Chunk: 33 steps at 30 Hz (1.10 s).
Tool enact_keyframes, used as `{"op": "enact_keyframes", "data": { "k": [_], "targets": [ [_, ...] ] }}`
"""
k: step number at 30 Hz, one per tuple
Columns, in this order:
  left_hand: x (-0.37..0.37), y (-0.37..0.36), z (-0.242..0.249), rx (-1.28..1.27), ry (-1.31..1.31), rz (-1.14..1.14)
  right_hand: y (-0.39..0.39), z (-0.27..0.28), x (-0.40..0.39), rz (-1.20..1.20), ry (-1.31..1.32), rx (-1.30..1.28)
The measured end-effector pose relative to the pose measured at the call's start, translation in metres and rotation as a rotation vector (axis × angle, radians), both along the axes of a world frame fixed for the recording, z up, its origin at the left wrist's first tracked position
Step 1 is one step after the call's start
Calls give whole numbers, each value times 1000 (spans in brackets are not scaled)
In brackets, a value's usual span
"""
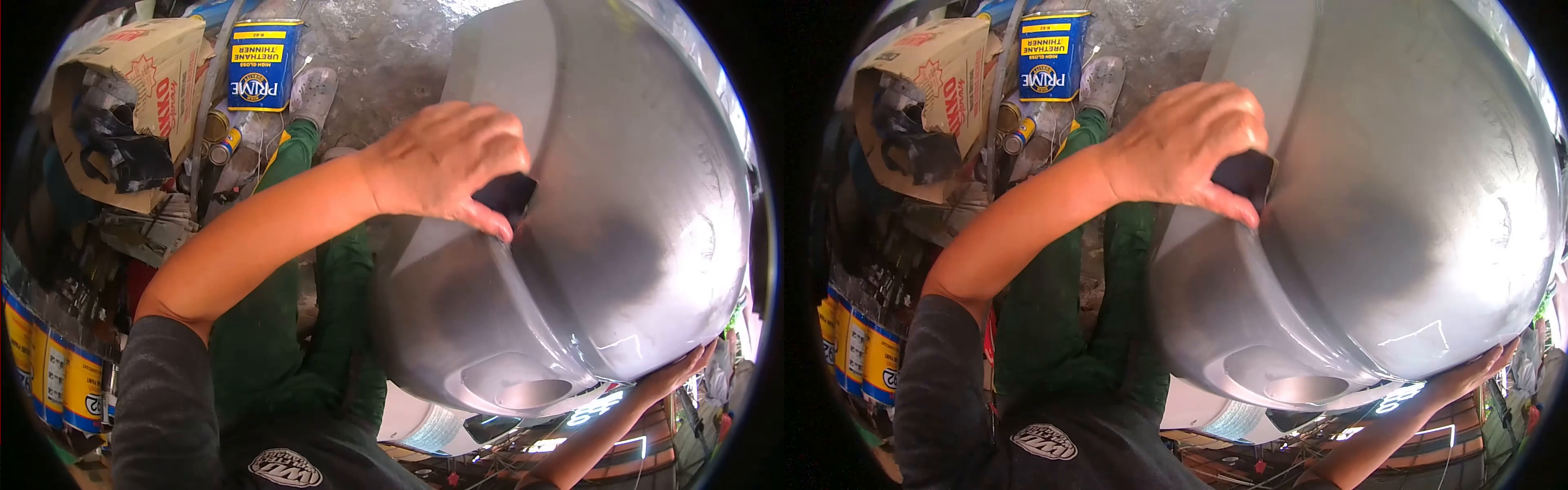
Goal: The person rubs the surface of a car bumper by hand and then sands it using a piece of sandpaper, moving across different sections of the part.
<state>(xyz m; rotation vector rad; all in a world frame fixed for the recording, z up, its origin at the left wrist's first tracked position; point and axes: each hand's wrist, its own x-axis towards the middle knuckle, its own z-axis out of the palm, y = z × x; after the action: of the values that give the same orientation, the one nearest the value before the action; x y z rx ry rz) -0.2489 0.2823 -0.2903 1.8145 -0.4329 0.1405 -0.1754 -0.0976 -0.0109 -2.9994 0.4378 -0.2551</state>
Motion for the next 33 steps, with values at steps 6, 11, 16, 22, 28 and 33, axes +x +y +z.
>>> {"op": "enact_keyframes", "data": {
  "k": [6, 11, 16, 22, 28, 33],
  "targets": [
    [6, 7, -5, 30, 44, -42, 1, 1, -1, 34, 8, 26],
    [5, 0, -3, -8, 31, -37, 7, -1, -2, 25, 2, 28],
    [2, 6, -5, 43, 49, -35, 11, -2, -2, 29, 11, 26],
    [-2, 12, -6, 87, 204, -31, 17, -4, 0, -6, 19, 1],
    [-18, 0, 12, 66, 385, 15, 16, -2, 0, 16, 39, -52],
    [-53, -6, 18, 39, 568, 233, 8, 2, 0, 44, 41, -38]
  ]
}}
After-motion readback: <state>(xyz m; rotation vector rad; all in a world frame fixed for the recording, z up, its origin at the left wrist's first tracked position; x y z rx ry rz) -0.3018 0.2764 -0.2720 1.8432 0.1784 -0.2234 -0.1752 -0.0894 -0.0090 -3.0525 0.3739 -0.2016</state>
